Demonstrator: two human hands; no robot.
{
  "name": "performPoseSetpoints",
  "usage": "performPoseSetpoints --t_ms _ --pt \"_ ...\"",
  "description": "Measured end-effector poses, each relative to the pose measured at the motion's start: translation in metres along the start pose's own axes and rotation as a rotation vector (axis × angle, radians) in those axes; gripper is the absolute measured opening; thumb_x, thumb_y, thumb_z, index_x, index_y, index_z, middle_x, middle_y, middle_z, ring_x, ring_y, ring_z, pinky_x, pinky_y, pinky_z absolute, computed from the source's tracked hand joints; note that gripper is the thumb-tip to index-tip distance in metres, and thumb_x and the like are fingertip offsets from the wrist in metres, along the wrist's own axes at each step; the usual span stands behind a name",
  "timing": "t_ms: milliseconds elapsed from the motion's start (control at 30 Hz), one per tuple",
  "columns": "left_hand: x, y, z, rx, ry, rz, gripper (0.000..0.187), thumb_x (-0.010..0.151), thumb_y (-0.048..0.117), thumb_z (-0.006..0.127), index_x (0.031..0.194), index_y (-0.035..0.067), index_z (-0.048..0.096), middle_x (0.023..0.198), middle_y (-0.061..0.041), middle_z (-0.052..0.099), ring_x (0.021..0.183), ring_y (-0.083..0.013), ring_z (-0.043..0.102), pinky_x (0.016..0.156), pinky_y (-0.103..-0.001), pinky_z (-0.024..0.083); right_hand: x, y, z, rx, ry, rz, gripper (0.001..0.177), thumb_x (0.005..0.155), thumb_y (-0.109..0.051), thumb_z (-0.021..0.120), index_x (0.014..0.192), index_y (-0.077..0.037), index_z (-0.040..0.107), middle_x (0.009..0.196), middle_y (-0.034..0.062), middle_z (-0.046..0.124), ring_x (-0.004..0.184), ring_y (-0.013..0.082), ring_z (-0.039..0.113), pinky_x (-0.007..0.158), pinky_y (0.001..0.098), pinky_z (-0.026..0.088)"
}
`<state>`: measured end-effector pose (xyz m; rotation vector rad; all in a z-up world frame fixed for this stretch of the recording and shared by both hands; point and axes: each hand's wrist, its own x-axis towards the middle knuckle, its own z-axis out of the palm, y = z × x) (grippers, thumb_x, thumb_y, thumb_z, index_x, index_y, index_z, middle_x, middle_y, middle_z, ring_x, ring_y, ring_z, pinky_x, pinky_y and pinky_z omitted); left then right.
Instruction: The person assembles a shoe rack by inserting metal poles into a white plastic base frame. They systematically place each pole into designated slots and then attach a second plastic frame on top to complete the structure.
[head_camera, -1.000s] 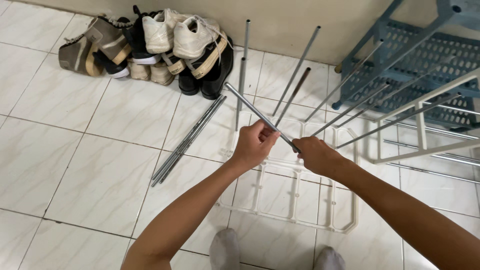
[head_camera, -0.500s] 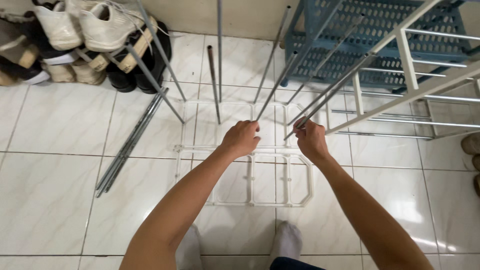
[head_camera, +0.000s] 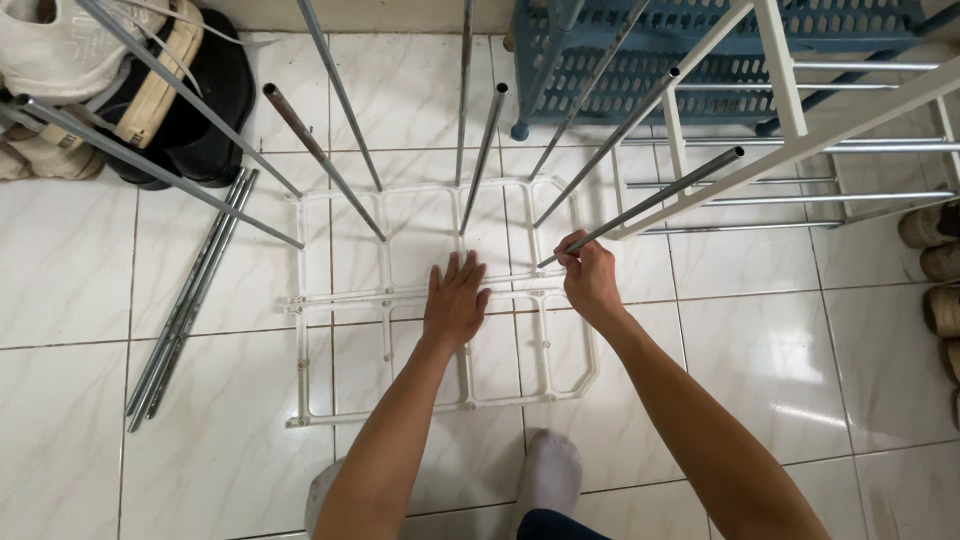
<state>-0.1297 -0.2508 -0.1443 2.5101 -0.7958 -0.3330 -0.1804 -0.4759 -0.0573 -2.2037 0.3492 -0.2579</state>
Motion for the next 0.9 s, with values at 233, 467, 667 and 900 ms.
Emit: performPoseSetpoints --t_ms 233,467,667,900 --pt "0.024 -0.026 -0.002 -0.104 0.019 0.076 0.030 0.093 0.009 0.065 0.123 0.005 0.069 0.148 -0.009 0.056 0.145 -0.0317 0.042 0.120 -0.051 0.029 0.004 0.003 -0.004 0.014 -0.019 0.003 0.012 0.092 0.011 0.055 0.096 0.001 0.059 0.085 0.0129 0.071 0.077 0.0235 0.071 0.070 0.0351 0.055" --pt "0.039 -0.040 -0.003 -0.171 0.020 0.059 0.022 0.094 0.004 0.063 0.109 0.008 0.077 0.138 -0.004 0.066 0.146 -0.0323 0.041 0.122 -0.049 0.028 0.006 0.004 -0.003 0.020 -0.015 -0.007 0.011 0.093 0.010 0.055 0.096 0.001 0.059 0.084 0.0132 0.070 0.076 0.0237 0.070 0.068 0.0357 0.053" --pt "0.043 -0.043 0.004 -0.273 0.078 0.024 0.018 0.093 0.001 0.064 0.102 0.006 0.078 0.130 -0.006 0.071 0.145 -0.0335 0.043 0.121 -0.052 0.029 0.010 0.000 0.003 0.026 -0.021 0.007 0.010 0.094 0.010 0.054 0.095 0.003 0.060 0.086 0.0148 0.070 0.073 0.0258 0.066 0.067 0.0373 0.052" --pt "0.047 -0.048 0.008 -0.292 0.111 0.045 0.018 0.091 -0.002 0.064 0.095 0.005 0.079 0.126 -0.007 0.073 0.143 -0.0341 0.046 0.121 -0.053 0.030 0.021 -0.006 0.001 0.029 -0.024 -0.021 0.014 0.091 0.013 0.049 0.094 0.003 0.060 0.089 0.0156 0.070 0.072 0.0258 0.065 0.067 0.0372 0.053"
